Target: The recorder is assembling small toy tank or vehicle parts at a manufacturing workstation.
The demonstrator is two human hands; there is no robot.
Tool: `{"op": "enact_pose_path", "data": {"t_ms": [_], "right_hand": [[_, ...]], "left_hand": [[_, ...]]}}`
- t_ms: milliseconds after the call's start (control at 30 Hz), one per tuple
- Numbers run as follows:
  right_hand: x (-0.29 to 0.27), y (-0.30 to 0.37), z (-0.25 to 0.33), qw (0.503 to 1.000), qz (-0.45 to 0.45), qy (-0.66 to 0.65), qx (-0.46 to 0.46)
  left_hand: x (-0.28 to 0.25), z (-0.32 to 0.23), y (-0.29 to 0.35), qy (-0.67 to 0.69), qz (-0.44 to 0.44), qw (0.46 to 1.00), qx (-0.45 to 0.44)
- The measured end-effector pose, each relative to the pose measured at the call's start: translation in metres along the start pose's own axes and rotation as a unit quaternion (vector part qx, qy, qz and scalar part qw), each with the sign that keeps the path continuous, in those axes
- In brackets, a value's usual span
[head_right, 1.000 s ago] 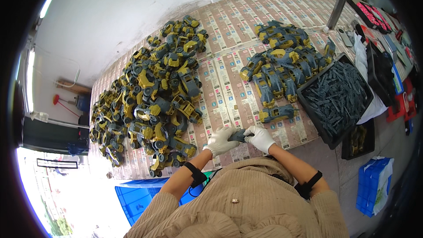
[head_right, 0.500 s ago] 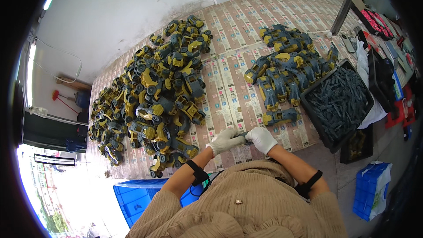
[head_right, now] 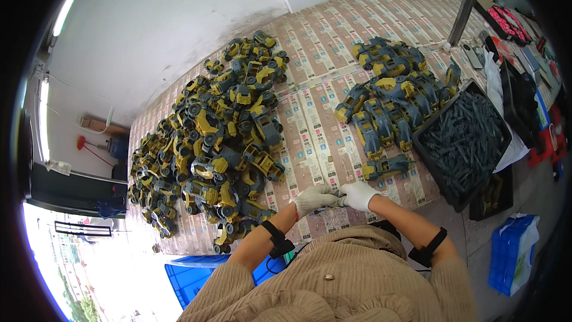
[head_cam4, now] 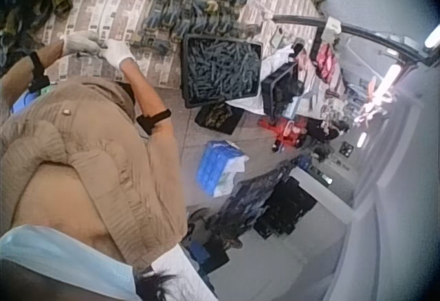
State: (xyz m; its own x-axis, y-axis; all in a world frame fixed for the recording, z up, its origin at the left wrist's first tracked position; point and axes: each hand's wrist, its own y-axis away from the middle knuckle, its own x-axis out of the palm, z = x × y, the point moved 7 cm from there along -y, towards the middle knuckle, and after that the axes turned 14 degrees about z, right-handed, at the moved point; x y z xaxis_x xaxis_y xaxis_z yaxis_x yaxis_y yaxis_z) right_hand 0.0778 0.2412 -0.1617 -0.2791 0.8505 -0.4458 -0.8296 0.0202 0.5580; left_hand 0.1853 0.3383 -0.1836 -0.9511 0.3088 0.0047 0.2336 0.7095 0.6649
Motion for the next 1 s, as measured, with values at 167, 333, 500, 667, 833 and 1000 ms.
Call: {"op": "enact_pose_path", "data": {"t_ms": [167, 333, 500, 667, 833, 1000], "right_hand": [[0.01, -0.024, -0.033, 0.992, 0.063, -0.088, 0.072], [0.015, -0.019, -0.035, 0.992, 0.002, -0.109, 0.062], [0.007, -0.009, -0.032, 0.987, -0.011, -0.148, 0.064], [-0.067, 0.044, -0.018, 0.941, -0.163, -0.295, -0.013], [-0.186, 0.128, -0.043, 0.788, -0.452, -0.411, -0.076], [-0.264, 0.117, -0.149, 0.722, -0.637, -0.272, -0.01]], "left_hand": [[-0.001, -0.014, 0.006, 0.035, -0.021, 0.999, -0.012], [-0.005, -0.002, 0.001, -0.011, -0.041, 0.998, -0.044], [-0.004, 0.005, 0.0, -0.06, -0.042, 0.996, -0.054], [-0.04, -0.015, 0.055, -0.158, -0.339, 0.924, 0.073], [-0.068, 0.011, 0.109, 0.004, -0.354, 0.935, -0.021], [-0.061, 0.036, 0.125, 0.054, -0.364, 0.927, -0.076]]}}
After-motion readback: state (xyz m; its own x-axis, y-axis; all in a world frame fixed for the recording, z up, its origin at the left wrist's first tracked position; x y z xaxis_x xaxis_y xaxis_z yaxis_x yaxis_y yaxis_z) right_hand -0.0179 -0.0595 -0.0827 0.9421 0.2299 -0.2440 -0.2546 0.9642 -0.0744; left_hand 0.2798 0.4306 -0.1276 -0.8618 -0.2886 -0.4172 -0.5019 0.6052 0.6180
